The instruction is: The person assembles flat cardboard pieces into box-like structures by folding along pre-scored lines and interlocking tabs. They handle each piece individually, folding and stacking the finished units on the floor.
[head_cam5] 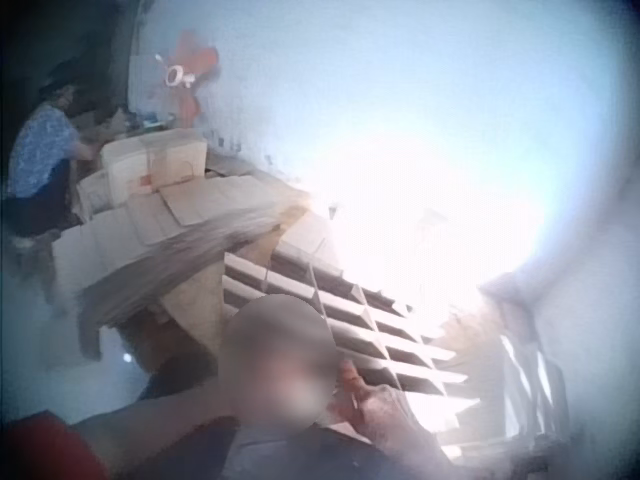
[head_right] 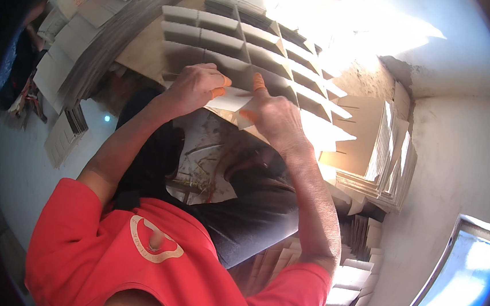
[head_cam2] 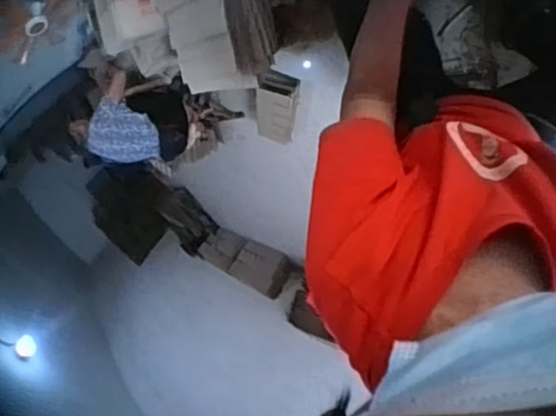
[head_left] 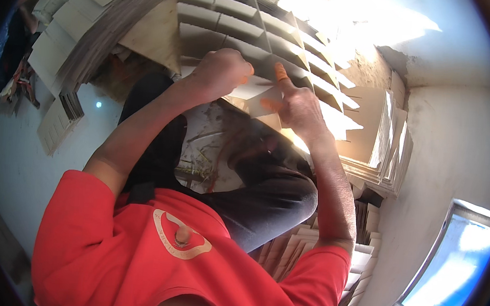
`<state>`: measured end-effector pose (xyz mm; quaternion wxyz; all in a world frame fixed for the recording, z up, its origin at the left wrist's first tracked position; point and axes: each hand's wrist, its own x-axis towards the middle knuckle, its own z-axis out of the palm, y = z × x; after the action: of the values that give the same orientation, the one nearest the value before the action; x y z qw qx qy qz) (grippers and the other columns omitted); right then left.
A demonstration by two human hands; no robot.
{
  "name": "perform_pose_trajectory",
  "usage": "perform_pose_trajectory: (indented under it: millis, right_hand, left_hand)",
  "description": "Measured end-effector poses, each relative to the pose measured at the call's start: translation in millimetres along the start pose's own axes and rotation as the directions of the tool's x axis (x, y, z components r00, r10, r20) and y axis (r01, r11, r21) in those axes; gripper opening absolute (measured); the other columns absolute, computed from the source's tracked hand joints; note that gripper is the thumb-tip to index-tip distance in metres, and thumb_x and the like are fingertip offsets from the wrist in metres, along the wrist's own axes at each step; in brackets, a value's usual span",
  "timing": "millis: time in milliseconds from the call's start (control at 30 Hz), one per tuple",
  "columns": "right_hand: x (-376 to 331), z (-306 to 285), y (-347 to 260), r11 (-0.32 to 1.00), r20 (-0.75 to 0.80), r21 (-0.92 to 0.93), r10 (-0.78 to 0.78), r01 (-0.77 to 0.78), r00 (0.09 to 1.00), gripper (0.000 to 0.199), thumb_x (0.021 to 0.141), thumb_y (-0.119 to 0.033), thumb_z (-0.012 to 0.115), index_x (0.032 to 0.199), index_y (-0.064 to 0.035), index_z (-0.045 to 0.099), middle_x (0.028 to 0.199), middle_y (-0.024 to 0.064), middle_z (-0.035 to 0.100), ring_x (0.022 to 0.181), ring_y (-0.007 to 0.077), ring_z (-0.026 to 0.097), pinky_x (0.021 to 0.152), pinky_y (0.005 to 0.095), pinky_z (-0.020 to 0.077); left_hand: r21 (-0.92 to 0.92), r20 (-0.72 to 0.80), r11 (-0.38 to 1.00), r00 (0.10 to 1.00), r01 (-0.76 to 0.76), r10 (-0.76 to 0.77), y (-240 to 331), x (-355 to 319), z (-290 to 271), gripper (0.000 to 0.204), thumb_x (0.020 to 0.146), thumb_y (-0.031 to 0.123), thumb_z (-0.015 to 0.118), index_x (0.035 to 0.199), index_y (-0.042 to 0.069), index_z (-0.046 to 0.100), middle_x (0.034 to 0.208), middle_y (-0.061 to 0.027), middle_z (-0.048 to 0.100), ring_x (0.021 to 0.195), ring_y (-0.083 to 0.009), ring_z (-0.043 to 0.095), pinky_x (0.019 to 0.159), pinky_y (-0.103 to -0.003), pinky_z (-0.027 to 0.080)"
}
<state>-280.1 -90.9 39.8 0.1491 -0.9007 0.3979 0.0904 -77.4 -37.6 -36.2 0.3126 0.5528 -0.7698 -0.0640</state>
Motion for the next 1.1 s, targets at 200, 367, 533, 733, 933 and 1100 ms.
perform_pose_trajectory:
  millis: [200, 367, 533, 733, 933, 1100]
  right_hand:
    - [-44, 19, 133, 0.960, -0.839, -0.045, 0.114, -0.277, 0.531, 0.027, 0.085, -0.009, 0.064, 0.112, -0.0067, 0.062, 0.096, 0.0114, 0.068, 0.086, 0.0271, 0.064, 0.074, 0.0373, 0.0520]
    - [-97, 43, 230, 0.506, -0.770, -0.103, 0.505, -0.857, 0.391, 0.056, 0.081, -0.035, 0.071, 0.125, -0.0067, 0.051, 0.110, 0.0132, 0.058, 0.108, 0.0308, 0.052, 0.086, 0.0440, 0.0465]
    - [-106, 60, 257, 0.539, -0.651, -0.150, 0.577, -0.829, 0.493, 0.053, 0.069, -0.037, 0.079, 0.105, -0.0050, 0.056, 0.107, 0.0159, 0.059, 0.105, 0.0337, 0.054, 0.082, 0.0452, 0.0472]
    - [-110, 55, 278, 0.606, -0.688, 0.177, 0.639, -0.776, 0.343, 0.042, 0.073, -0.038, 0.075, 0.091, -0.0039, 0.059, 0.091, 0.0160, 0.065, 0.088, 0.0342, 0.061, 0.076, 0.0433, 0.0473]
    - [-116, 40, 266, 0.572, -0.606, 0.320, 0.736, -0.756, 0.301, 0.041, 0.081, -0.046, 0.068, 0.075, -0.0058, 0.063, 0.066, 0.0149, 0.061, 0.061, 0.0319, 0.055, 0.062, 0.0429, 0.0451]
    - [-122, 14, 257, 0.697, -0.754, 0.468, 0.636, -0.543, 0.167, 0.040, 0.085, -0.045, 0.065, 0.071, -0.0070, 0.067, 0.055, 0.0112, 0.055, 0.050, 0.0241, 0.047, 0.053, 0.0375, 0.0427]
  left_hand:
    - [-0.023, -0.197, 0.996, 0.977, -0.091, 0.085, 16, -5, -18, 0.039, 0.068, 0.008, 0.076, 0.105, 0.000, 0.066, 0.099, -0.0119, 0.067, 0.092, -0.0271, 0.061, 0.081, -0.036, 0.049]
    - [0.035, -0.230, 0.998, 0.971, -0.052, 0.058, 11, -17, -23, 0.045, 0.067, 0.006, 0.077, 0.109, -0.001, 0.064, 0.103, -0.0131, 0.066, 0.097, -0.0289, 0.059, 0.084, -0.037, 0.049]
    - [0.112, -0.213, 0.993, 0.974, -0.047, 0.070, 4, -19, -24, 0.044, 0.066, 0.014, 0.079, 0.106, 0.002, 0.066, 0.101, -0.0112, 0.067, 0.094, -0.0252, 0.060, 0.082, -0.036, 0.048]
    - [0.094, -0.181, 0.995, 0.982, -0.033, 0.049, 1, -19, -27, 0.044, 0.065, 0.005, 0.078, 0.107, 0.000, 0.065, 0.103, -0.0138, 0.066, 0.095, -0.0289, 0.059, 0.085, -0.037, 0.048]
    - [0.045, -0.204, 0.999, 0.979, -0.001, 0.010, -1, -21, -27, 0.042, 0.068, 0.007, 0.077, 0.107, 0.000, 0.066, 0.104, -0.0131, 0.066, 0.096, -0.0283, 0.060, 0.086, -0.037, 0.047]
    - [0.061, -0.241, 0.998, 0.970, 0.013, 0.002, -1, -24, -37, 0.042, 0.068, 0.008, 0.077, 0.107, 0.000, 0.066, 0.105, -0.0131, 0.067, 0.098, -0.0276, 0.059, 0.086, -0.036, 0.047]
